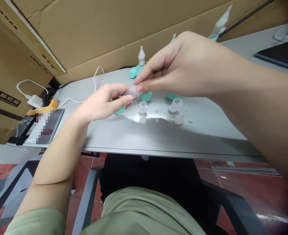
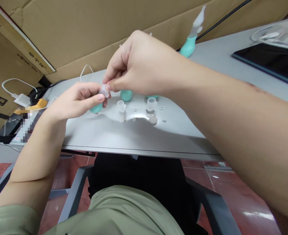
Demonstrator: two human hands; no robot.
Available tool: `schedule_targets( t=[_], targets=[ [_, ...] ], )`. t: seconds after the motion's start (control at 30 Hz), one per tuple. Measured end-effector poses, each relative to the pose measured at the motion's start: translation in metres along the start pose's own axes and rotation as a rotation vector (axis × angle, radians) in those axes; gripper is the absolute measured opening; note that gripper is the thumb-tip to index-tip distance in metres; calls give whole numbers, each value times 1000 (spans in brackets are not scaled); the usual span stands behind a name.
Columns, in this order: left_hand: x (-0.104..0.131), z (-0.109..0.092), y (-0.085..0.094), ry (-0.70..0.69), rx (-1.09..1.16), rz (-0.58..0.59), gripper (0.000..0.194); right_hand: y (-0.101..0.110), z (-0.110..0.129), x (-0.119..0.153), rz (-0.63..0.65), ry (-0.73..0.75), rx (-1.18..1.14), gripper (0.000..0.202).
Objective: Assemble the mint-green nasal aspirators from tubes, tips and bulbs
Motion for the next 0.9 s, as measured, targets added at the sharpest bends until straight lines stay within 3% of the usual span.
schedule_targets(
  t=[0.37,0.57,0.67,0.8,0.9],
  targets=[
    [1,-1,-2,-9,-55,-15,30,-10,-1,1,29,-28,19,25],
    [0,1,7,-76,86,-170,53,-8,5,1,-54,32,-257,14],
    [-3,3,9,-76,133,-208,63,-15,6,-2,-37,3,-265,11],
    [-5,7,14,-90,87,-231,58,-26,6,-5,-67,-38,-198,10],
    [-3,12,19,-100,67,-239,49,-24,7,-2,-56,-63,-68,47]
  ],
)
Point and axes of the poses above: each hand's wrist, its own x-axis away from the middle knuckle, its own y-axis out of the back of the hand, z = x × y, the point moved 7 cm from there along -x, towards the middle knuckle, and after that the axes turned 2 degrees about x, right-handed, at the moved point
